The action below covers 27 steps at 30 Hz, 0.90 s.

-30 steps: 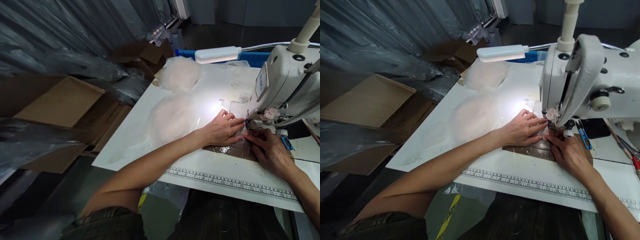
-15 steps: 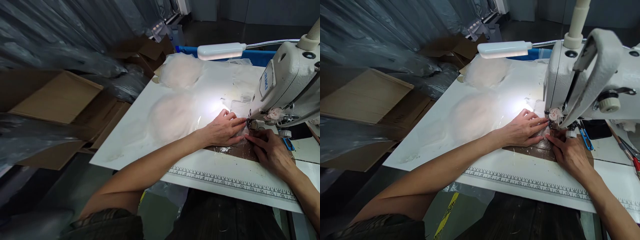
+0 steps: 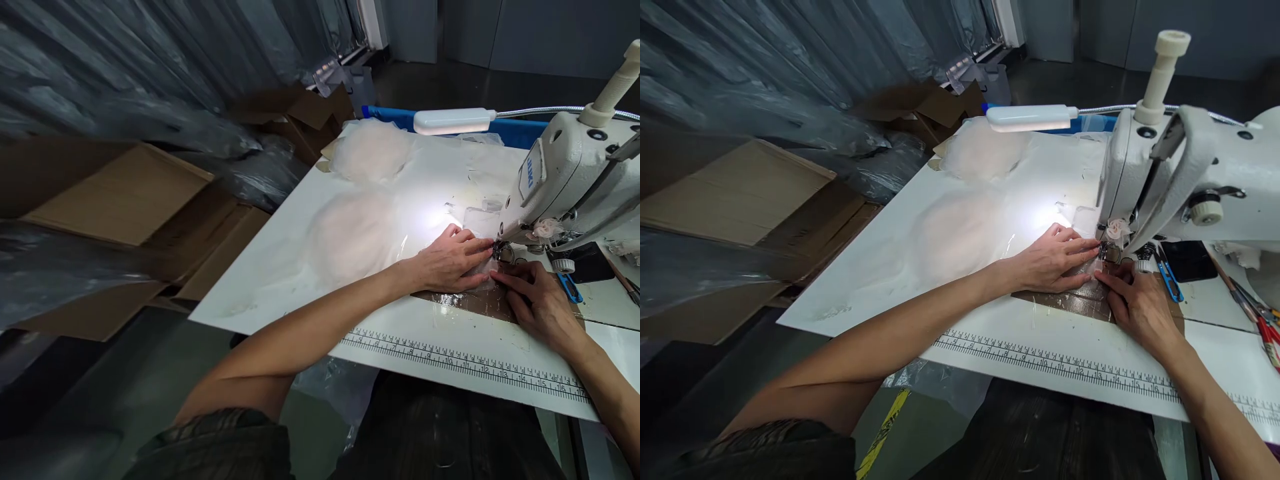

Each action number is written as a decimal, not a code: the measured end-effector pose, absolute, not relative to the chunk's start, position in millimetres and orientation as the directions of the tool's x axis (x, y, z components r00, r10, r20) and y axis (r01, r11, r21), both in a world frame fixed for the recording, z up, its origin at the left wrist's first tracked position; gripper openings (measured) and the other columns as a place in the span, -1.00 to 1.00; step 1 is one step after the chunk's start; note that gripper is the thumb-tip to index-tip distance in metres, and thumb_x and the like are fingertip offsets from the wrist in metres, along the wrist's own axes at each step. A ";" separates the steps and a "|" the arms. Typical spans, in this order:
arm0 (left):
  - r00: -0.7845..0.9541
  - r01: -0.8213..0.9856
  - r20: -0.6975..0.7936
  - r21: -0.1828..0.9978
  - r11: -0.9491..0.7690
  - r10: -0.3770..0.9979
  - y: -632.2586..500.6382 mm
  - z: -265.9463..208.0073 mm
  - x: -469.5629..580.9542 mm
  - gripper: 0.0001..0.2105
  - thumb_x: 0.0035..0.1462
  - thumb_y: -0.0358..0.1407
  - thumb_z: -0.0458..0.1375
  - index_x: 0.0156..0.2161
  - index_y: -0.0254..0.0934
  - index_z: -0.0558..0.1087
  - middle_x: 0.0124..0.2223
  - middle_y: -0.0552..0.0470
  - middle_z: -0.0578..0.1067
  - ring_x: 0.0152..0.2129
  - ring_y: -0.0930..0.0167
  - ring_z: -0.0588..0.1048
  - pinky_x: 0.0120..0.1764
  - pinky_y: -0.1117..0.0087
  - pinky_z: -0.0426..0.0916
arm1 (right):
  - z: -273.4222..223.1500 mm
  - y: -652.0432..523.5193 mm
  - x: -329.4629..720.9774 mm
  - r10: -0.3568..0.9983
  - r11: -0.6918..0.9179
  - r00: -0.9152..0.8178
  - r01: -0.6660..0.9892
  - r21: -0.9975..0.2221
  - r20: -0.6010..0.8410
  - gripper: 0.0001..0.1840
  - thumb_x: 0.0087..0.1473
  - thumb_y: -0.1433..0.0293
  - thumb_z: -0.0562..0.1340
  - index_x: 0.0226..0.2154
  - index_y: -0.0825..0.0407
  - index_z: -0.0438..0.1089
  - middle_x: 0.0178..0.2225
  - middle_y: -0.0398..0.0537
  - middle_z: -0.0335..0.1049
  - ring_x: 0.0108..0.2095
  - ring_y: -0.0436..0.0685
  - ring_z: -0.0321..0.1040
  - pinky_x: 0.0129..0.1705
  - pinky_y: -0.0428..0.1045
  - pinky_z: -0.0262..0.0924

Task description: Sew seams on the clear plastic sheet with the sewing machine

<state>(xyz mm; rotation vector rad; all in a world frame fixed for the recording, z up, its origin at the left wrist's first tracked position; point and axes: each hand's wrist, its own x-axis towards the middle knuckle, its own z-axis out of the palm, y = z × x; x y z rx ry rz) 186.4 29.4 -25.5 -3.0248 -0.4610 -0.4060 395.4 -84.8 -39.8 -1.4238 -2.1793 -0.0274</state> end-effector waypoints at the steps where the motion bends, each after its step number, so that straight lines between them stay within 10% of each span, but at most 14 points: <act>1: 0.915 0.298 0.287 -0.012 -0.954 0.282 29.7 -25.4 185.9 -0.55 0.37 -0.08 -0.09 0.14 -0.37 0.38 0.19 -0.21 0.40 -0.10 0.20 0.39 -0.11 0.15 0.24 | -39.8 -85.0 395.4 0.849 0.438 -0.301 0.861 -0.259 0.434 -0.64 0.23 0.40 0.07 -0.07 -0.06 0.54 -0.21 0.06 0.30 -0.30 0.13 0.32 -0.29 0.08 0.37; 12: 0.960 0.021 0.269 0.198 -0.980 0.075 33.5 -16.3 175.6 -0.80 0.27 -0.29 0.04 -0.15 -0.19 0.52 -0.12 -0.04 0.56 -0.24 0.38 0.48 -0.19 0.28 0.29 | -32.6 -87.0 395.1 0.883 0.404 -0.301 0.878 -0.257 0.360 -0.62 0.23 0.39 0.07 -0.01 -0.09 0.50 -0.20 0.05 0.33 -0.28 0.16 0.35 -0.25 0.12 0.39; 27: 0.947 -0.024 0.321 0.043 -0.999 -0.009 31.0 -26.3 180.1 -0.71 0.37 -0.35 -0.07 -0.26 -0.22 0.51 -0.08 -0.01 0.58 -0.27 0.42 0.48 -0.21 0.29 0.25 | -30.8 -88.4 394.6 0.876 0.411 -0.312 0.881 -0.234 0.367 -0.61 0.24 0.41 0.07 0.02 -0.04 0.49 -0.21 0.08 0.31 -0.27 0.17 0.33 -0.25 0.09 0.37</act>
